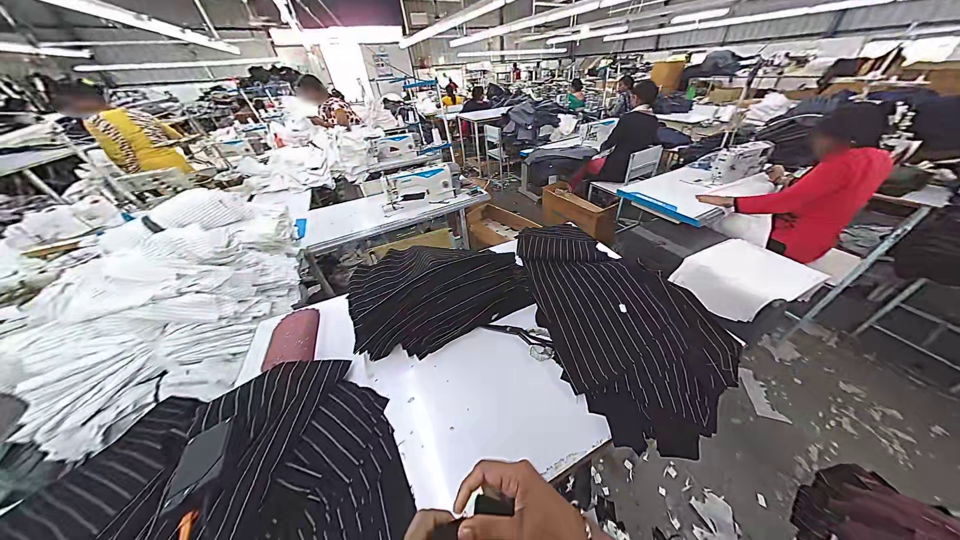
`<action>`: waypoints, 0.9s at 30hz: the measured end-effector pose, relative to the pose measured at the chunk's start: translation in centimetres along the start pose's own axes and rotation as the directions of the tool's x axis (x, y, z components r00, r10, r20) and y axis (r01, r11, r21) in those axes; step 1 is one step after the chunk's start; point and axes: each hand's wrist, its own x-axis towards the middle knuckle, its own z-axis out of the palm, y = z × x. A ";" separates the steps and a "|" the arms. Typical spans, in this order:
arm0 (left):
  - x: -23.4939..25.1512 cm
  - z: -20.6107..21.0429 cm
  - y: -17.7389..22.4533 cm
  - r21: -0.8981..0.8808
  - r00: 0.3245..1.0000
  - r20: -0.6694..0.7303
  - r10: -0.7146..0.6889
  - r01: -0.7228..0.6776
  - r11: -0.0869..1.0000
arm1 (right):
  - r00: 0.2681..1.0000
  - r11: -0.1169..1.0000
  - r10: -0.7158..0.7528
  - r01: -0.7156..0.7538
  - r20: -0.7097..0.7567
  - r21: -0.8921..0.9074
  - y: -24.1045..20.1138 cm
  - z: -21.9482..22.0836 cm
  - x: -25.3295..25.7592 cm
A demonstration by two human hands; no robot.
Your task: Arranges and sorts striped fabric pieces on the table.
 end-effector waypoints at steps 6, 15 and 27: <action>1.0 -1.7 1.9 -0.200 0.977 -0.214 -0.026 -0.018 0.980 | 0.955 0.934 0.295 -0.281 0.038 -0.219 -0.6 -3.7 -0.7; 7.1 -3.7 6.1 -0.085 0.900 -0.418 0.123 -0.173 0.981 | 0.964 0.987 0.136 -0.112 -0.227 0.116 -1.9 -6.4 0.5; 7.3 -4.8 4.6 -0.435 0.862 -0.504 0.052 -0.305 0.847 | 0.983 0.969 0.087 -0.121 0.160 0.217 -1.9 -4.5 2.7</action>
